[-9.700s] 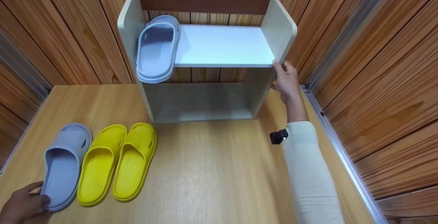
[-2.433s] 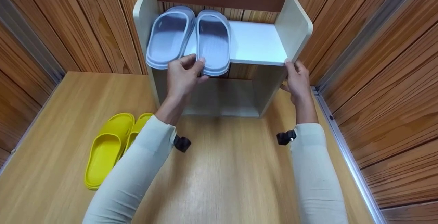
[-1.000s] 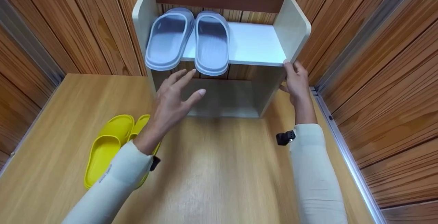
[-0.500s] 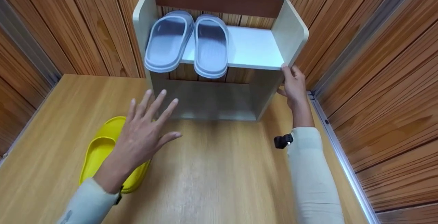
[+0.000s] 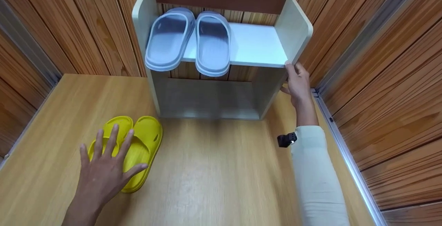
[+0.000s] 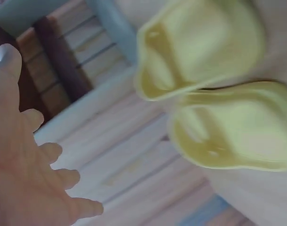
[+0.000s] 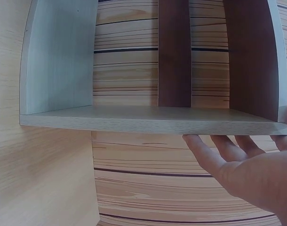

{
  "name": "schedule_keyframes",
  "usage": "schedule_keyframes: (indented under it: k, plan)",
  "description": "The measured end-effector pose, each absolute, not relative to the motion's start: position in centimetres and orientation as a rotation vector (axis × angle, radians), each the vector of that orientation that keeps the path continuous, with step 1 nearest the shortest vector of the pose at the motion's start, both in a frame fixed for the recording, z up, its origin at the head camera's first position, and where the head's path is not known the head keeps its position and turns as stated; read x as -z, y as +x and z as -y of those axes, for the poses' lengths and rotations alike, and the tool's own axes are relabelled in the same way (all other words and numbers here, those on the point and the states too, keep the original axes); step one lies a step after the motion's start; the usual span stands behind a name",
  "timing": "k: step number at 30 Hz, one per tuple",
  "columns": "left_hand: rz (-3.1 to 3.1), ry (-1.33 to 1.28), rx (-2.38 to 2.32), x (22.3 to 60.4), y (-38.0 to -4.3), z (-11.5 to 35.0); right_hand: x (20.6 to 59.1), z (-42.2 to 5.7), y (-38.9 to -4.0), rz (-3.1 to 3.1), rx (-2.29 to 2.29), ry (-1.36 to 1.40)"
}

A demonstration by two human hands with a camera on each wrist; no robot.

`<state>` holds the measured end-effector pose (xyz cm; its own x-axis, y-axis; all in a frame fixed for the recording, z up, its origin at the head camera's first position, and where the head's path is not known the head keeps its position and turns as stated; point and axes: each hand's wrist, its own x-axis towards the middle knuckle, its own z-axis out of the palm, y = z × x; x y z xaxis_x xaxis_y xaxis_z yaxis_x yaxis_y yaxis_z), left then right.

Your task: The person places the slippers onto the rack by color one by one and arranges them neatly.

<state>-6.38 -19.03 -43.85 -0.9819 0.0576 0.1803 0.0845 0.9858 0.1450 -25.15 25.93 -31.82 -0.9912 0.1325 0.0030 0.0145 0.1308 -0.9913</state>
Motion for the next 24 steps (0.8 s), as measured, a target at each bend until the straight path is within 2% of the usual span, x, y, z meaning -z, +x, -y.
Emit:
schedule_keyframes:
  k: [7,11,24]
  plan:
    - [3.092,0.126,0.269,47.3,-4.5,21.1,31.7,-26.0,-25.1,2.290,-1.998,-0.137]
    - [3.141,0.176,0.296,48.9,-3.7,22.6,31.7,-25.9,-24.8,2.307,-1.995,-0.180]
    - [3.180,0.479,0.600,51.4,-3.4,25.9,33.7,-27.0,-26.9,2.290,-1.963,-0.161]
